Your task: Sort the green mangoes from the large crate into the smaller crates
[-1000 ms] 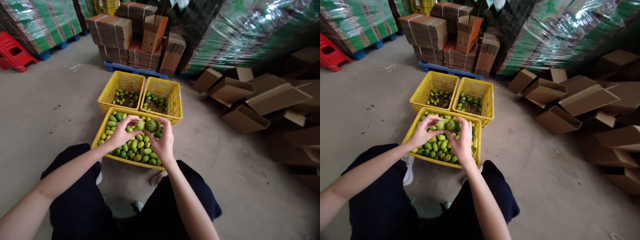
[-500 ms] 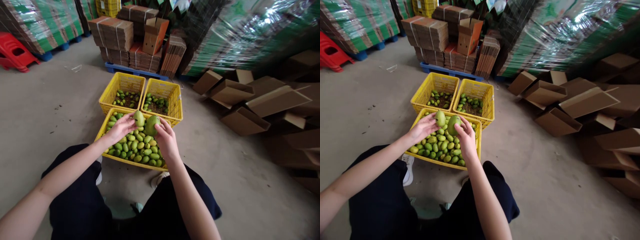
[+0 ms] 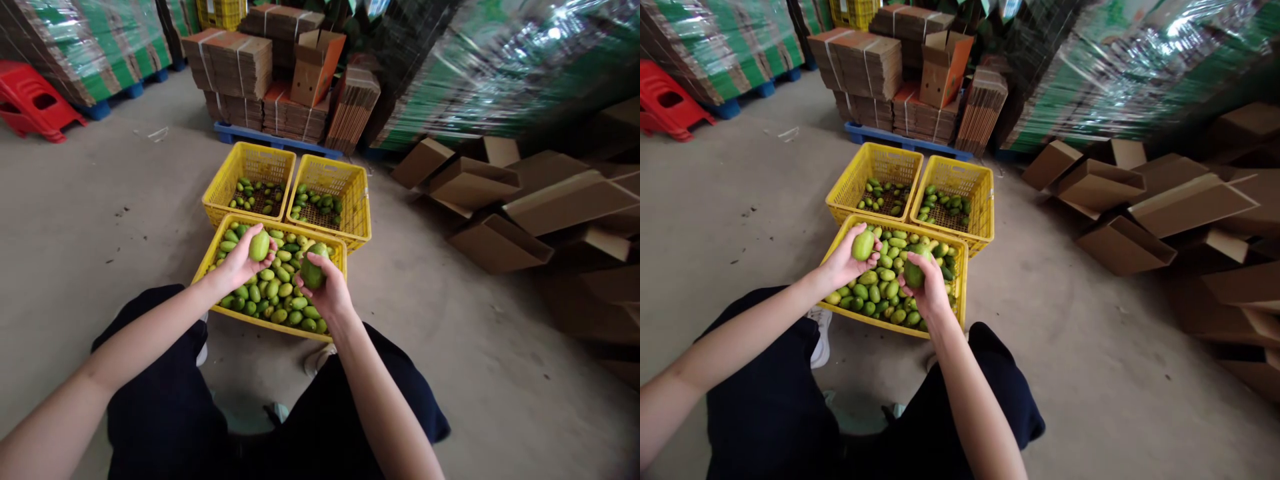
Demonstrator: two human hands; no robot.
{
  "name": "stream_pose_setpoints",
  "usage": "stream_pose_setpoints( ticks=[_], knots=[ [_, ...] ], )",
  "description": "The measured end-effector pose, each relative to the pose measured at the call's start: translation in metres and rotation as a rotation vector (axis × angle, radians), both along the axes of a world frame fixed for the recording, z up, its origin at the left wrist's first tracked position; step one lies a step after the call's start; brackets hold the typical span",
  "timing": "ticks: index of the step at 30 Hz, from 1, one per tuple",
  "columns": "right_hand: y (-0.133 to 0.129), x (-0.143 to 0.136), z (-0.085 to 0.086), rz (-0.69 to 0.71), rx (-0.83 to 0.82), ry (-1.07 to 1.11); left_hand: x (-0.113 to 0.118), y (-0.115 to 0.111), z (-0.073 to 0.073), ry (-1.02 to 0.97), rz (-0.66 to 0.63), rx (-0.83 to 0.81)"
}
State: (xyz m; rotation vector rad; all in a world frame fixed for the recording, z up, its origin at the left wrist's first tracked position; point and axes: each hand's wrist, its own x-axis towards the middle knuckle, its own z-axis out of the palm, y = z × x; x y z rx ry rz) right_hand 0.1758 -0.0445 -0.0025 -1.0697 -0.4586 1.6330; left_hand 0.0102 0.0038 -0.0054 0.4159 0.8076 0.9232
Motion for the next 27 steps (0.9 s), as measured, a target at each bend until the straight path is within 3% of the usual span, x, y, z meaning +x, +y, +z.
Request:
stream_pose_setpoints(
  ticks=[3, 6, 11, 14, 19, 24, 27],
  knots=[
    [0.0, -0.003, 0.0, -0.063, -0.034, -0.008, 0.003, 0.001, -0.003, -0.016, 0.065, -0.049],
    [-0.001, -0.005, 0.001, -0.15, -0.048, -0.026, 0.005, 0.001, -0.008, -0.02, 0.033, -0.112],
    [0.001, -0.003, -0.001, -0.064, 0.061, -0.012, 0.007, 0.0, -0.009, 0.018, 0.045, -0.191],
    [0.003, -0.003, -0.004, -0.043, 0.018, 0.012, 0.007, -0.001, -0.003, 0.014, 0.021, -0.208],
    [0.003, -0.005, -0.005, -0.028, -0.122, 0.041, 0.006, -0.004, 0.005, -0.007, -0.018, -0.169],
    [0.001, -0.006, -0.002, -0.011, -0.032, -0.02, 0.009, -0.005, -0.005, 0.023, -0.053, -0.074],
    [0.002, -0.005, -0.001, -0.027, -0.067, -0.007, 0.009, -0.006, -0.008, 0.09, -0.07, -0.008]
  ],
)
